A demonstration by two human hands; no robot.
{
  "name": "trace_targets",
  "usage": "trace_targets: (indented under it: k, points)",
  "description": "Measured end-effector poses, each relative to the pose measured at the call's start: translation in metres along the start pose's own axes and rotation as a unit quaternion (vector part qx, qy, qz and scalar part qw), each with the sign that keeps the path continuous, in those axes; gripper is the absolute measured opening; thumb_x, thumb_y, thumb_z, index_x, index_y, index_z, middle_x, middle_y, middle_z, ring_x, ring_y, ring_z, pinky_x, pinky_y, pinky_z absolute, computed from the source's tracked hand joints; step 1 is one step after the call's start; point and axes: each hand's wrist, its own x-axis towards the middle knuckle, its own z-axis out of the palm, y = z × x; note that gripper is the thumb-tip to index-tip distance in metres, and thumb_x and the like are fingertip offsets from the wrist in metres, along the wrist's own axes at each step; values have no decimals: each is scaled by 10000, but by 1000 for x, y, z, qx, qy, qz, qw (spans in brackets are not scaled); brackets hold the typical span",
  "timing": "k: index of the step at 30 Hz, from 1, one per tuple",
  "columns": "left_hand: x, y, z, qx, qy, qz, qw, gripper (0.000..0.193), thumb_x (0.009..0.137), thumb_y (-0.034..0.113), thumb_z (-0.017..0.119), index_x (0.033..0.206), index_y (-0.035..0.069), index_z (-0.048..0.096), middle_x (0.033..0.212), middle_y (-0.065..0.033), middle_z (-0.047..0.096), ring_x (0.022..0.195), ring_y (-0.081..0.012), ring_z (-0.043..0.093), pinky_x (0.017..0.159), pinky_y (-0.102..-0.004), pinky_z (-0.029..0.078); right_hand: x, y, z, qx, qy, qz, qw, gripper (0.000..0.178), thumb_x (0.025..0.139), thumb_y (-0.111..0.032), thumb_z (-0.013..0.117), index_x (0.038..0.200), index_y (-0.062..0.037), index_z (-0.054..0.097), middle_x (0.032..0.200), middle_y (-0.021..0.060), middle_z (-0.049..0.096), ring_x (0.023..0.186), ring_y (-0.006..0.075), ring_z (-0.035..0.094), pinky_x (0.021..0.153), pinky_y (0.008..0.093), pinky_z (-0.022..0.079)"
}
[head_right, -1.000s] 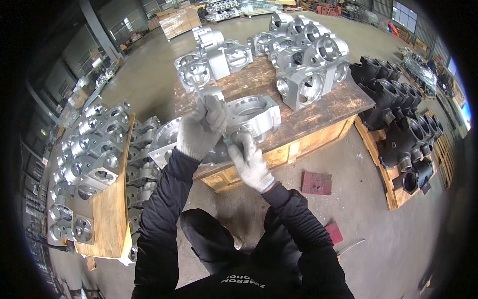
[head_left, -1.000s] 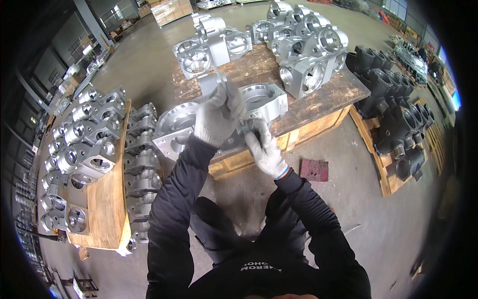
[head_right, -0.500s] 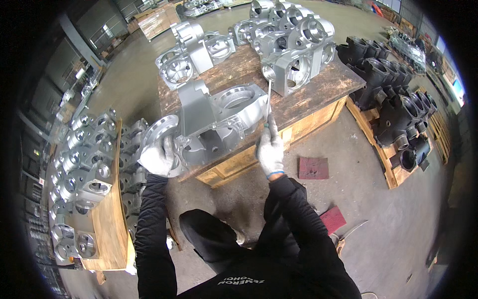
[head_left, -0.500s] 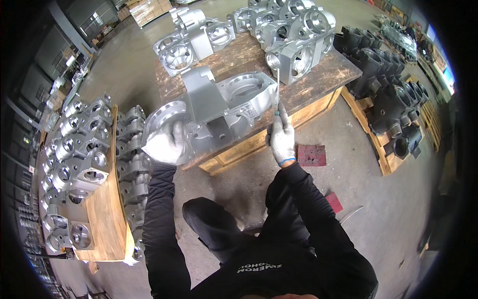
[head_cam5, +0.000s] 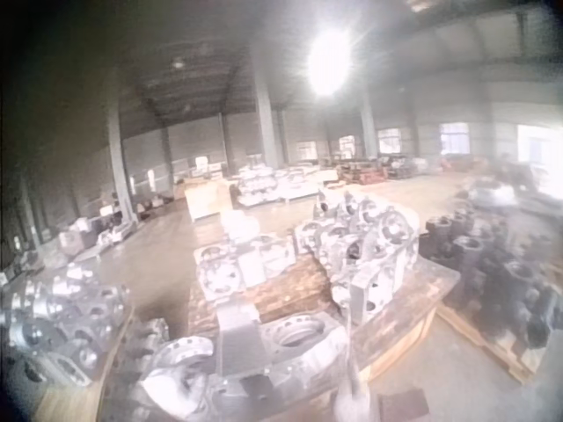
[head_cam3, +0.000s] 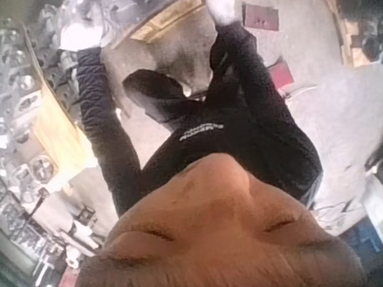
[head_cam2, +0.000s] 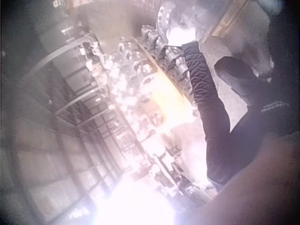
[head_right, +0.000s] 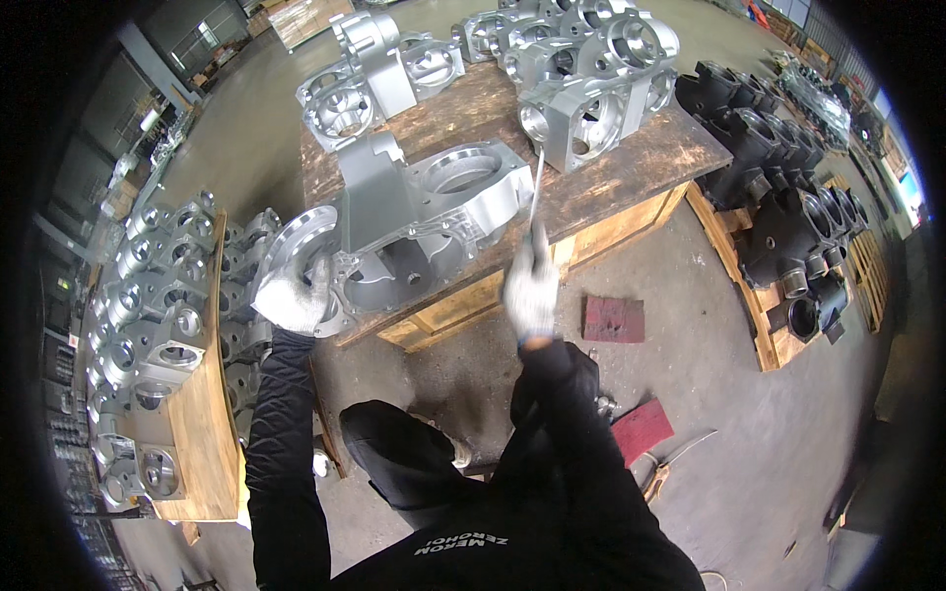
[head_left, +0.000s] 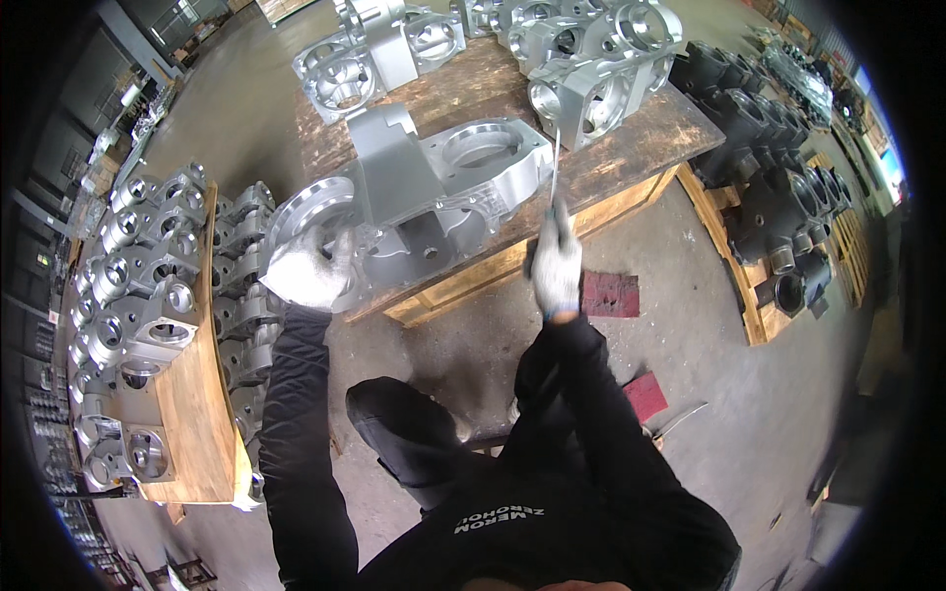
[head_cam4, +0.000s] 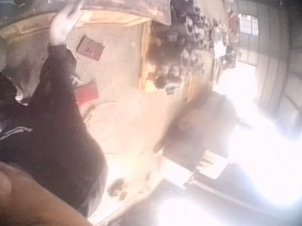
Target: The person uses a deburring tool to scrape and smooth the edges of a large metal casting on a wooden workbench. They repeatedly reposition the part to access different edges and surfaces, then place the finished piece aside and pick up another similar casting to continue the process.
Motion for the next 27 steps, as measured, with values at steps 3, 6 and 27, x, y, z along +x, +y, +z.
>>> trace_targets:
  k: [3, 6, 27]
  points:
    - [3, 2, 1, -17, 59, 23, 998, 297, 855, 407, 764, 867, 111, 760, 657, -131, 681, 580, -322, 690, 589, -421, 555, -1, 8, 0, -39, 34, 57, 997, 520, 1114, -253, 466, 1589, -57, 388, 615, -43, 437, 499, 52, 420, 461, 246, 384]
    - [5, 4, -1, 14, 40, -1, 999, 332, 838, 452, 778, 802, 121, 775, 607, -125, 678, 557, -306, 699, 571, -405, 565, -3, 12, -2, 59, -21, -35, 997, 516, 1106, -256, 478, 1585, -76, 408, 634, -35, 445, 518, 53, 422, 476, 246, 382]
    - [3, 5, -18, -26, -38, -12, 999, 424, 838, 479, 801, 880, 58, 773, 684, -127, 717, 623, -310, 718, 630, -397, 580, 48, -80, -36, -400, -149, -272, 862, 324, 1022, -159, 560, 1282, -16, 691, 985, 312, 697, 919, 415, 720, 792, 417, 569]
